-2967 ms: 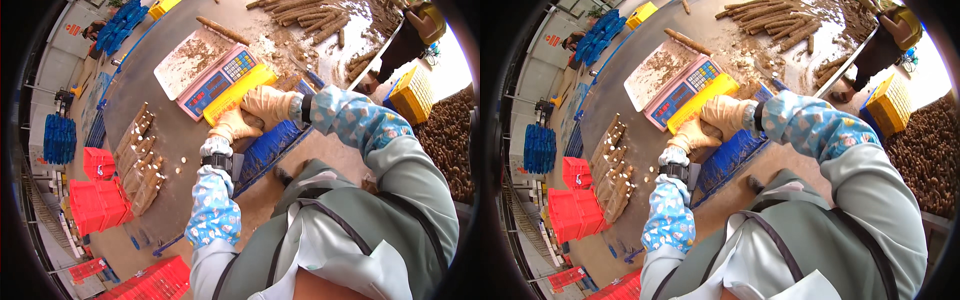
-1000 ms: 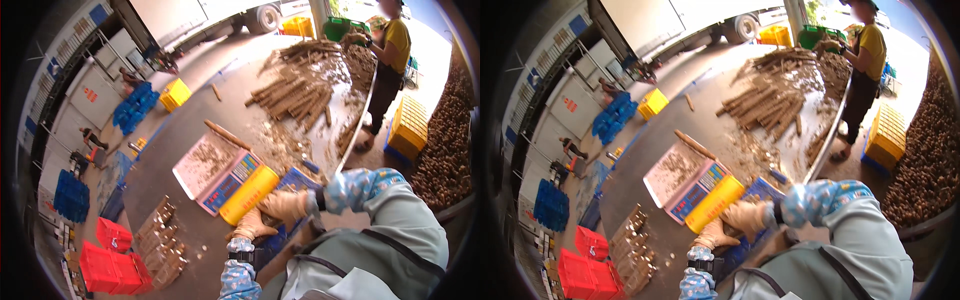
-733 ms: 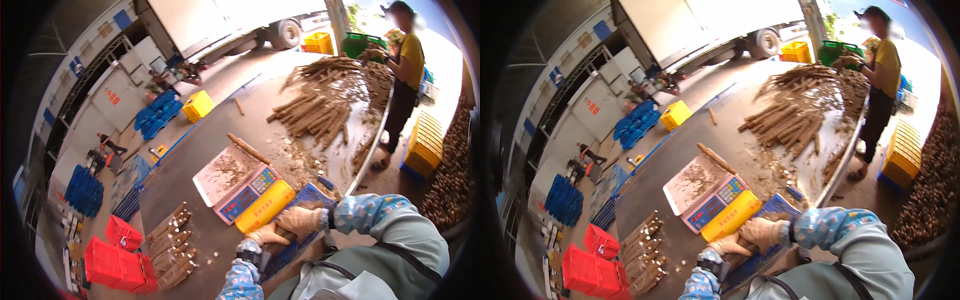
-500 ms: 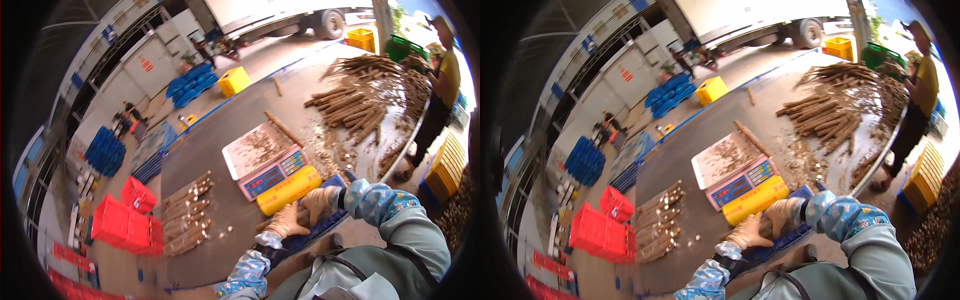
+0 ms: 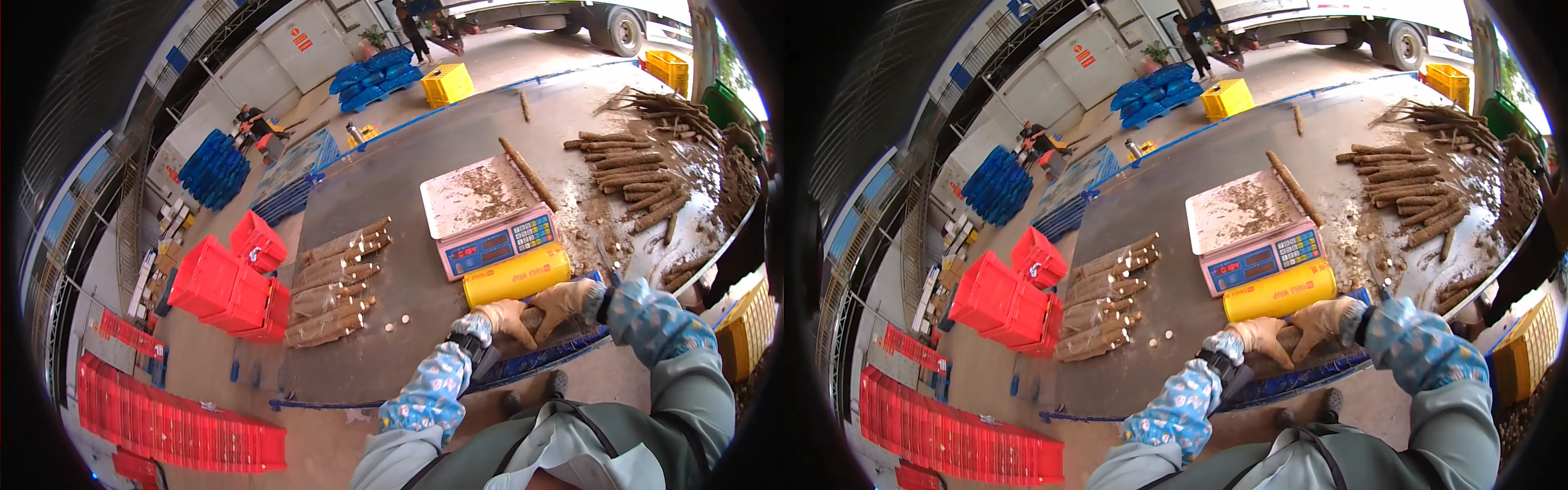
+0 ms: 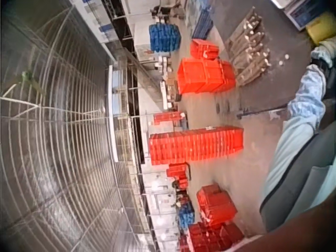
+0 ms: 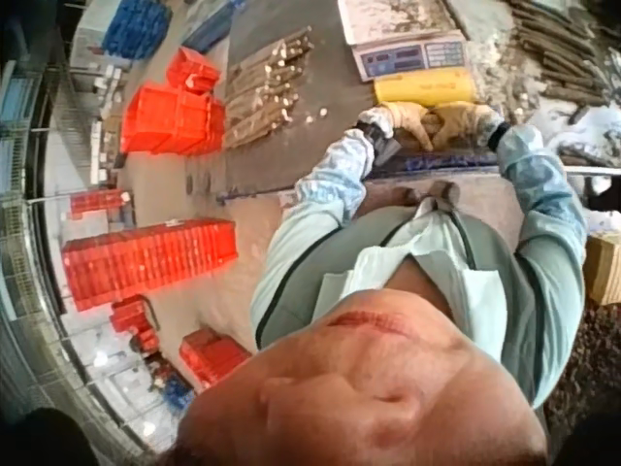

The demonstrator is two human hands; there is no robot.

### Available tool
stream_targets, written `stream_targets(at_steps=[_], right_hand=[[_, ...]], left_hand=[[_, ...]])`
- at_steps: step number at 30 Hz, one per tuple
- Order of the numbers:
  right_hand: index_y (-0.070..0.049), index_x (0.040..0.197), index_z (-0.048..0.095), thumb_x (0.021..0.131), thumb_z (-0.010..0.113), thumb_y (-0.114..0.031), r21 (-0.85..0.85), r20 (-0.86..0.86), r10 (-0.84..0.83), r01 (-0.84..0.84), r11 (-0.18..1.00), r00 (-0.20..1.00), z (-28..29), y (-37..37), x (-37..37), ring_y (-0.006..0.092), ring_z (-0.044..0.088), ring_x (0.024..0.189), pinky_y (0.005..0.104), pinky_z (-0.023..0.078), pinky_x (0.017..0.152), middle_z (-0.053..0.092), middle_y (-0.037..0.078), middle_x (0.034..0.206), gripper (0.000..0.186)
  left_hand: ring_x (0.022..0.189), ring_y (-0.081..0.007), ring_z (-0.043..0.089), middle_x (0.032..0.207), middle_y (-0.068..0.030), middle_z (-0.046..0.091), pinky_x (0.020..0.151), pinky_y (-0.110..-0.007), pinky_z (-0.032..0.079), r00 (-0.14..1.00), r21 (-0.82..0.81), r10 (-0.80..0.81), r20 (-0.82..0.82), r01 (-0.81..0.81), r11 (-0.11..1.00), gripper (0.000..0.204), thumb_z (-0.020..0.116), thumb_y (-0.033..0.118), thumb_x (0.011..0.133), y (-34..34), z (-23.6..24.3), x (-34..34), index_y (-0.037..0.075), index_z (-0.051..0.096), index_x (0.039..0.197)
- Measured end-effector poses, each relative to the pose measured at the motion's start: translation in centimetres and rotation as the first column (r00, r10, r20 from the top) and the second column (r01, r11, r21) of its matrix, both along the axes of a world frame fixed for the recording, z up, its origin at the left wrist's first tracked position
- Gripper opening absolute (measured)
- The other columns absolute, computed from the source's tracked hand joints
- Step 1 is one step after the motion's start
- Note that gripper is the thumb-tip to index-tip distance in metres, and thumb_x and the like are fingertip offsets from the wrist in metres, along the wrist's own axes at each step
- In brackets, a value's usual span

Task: The person weighs long root vegetables on a digital scale, wraps them in plastic film, and places the bundles on a table. The person repeats this process for multiple batches of vegetables in a warehouse setting.

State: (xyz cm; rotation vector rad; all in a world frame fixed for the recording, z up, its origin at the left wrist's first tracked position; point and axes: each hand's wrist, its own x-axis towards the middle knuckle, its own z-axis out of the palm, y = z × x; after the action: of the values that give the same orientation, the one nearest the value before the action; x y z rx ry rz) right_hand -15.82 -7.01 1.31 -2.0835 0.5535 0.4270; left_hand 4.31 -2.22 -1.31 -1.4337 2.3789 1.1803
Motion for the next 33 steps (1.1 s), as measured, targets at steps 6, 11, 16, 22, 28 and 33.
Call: stream_targets(at_steps=[6,11,16,22,28,33], right_hand=[[-0.005,0.121,0.06,0.047,0.096,-0.058,-0.834,0.076,-0.077,0.105,0.541,0.994,1.7,5.5,-0.1,0.0301,0.071,0.098,0.0422,0.057,0.082,0.07,0.015,0.102,0.098],[-0.005,0.119,0.069,0.044,0.099,-0.047,-0.508,-0.104,0.037,-0.085,0.857,0.994,1.8,0.9,2.6,0.0336,0.071,0.104,0.0407,0.057,0.09,0.074,0.016,0.113,0.09],[-0.011,0.126,0.068,0.044,0.099,-0.039,-0.265,0.396,0.101,0.009,0.964,0.913,-3.8,-1.9,0.3,0.0339,0.067,0.113,0.0394,0.053,0.097,0.073,0.015,0.117,0.092],[-0.008,0.142,0.052,0.043,0.1,-0.038,0.149,0.272,0.02,-0.062,0.987,0.962,-2.6,-3.3,1.7,0.0338,0.062,0.121,0.0404,0.049,0.103,0.066,0.017,0.129,0.114],[0.0,0.157,0.03,0.047,0.099,-0.045,-0.725,-0.027,0.019,-0.032,0.688,0.999,-1.3,3.5,0.9,0.035,0.058,0.124,0.0423,0.047,0.104,0.056,0.019,0.137,0.138],[0.001,0.148,0.045,0.052,0.092,-0.047,-0.915,0.181,0.03,0.157,0.372,0.983,-4.6,6.0,-1.8,0.0304,0.064,0.105,0.0417,0.053,0.09,0.064,0.015,0.119,0.117]], left_hand=[[0.128,-0.0307,0.058,0.136,-0.0117,0.067,0.11,-0.038,0.04,0.951,0.192,0.012,-0.309,0.049,0.98,0.093,0.086,0.065,0.066,-2.5,-2.7,2.6,0.014,0.062,0.141],[0.13,-0.0265,0.057,0.132,-0.0146,0.068,0.108,-0.039,0.043,0.951,0.192,0.153,-0.27,-0.102,0.976,0.087,0.088,0.06,0.068,-1.3,-2.5,2.5,0.007,0.064,0.134],[0.122,-0.0369,0.057,0.132,-0.0244,0.054,0.104,-0.045,0.046,0.996,-0.616,0.091,0.014,-0.063,0.785,0.12,0.089,0.059,0.061,4.4,-0.4,-0.3,-0.005,0.037,0.149],[0.104,-0.0372,0.065,0.11,-0.0187,0.064,0.089,-0.046,0.054,0.955,-0.665,0.23,0.188,-0.048,0.745,0.092,0.091,0.043,0.058,5.2,-1.1,-1.7,0.004,0.05,0.13],[0.129,-0.0387,0.056,0.134,-0.0218,0.062,0.11,-0.043,0.046,0.967,-0.389,0.234,0.103,-0.177,0.904,0.106,0.093,0.053,0.054,1.9,-1.3,0.8,0.004,0.056,0.14],[0.129,-0.0292,0.057,0.137,-0.0158,0.063,0.109,-0.04,0.045,0.988,0.039,0.151,-0.036,-0.15,0.988,0.099,0.092,0.058,0.059,-0.5,-1.1,0.8,0.006,0.061,0.138]])
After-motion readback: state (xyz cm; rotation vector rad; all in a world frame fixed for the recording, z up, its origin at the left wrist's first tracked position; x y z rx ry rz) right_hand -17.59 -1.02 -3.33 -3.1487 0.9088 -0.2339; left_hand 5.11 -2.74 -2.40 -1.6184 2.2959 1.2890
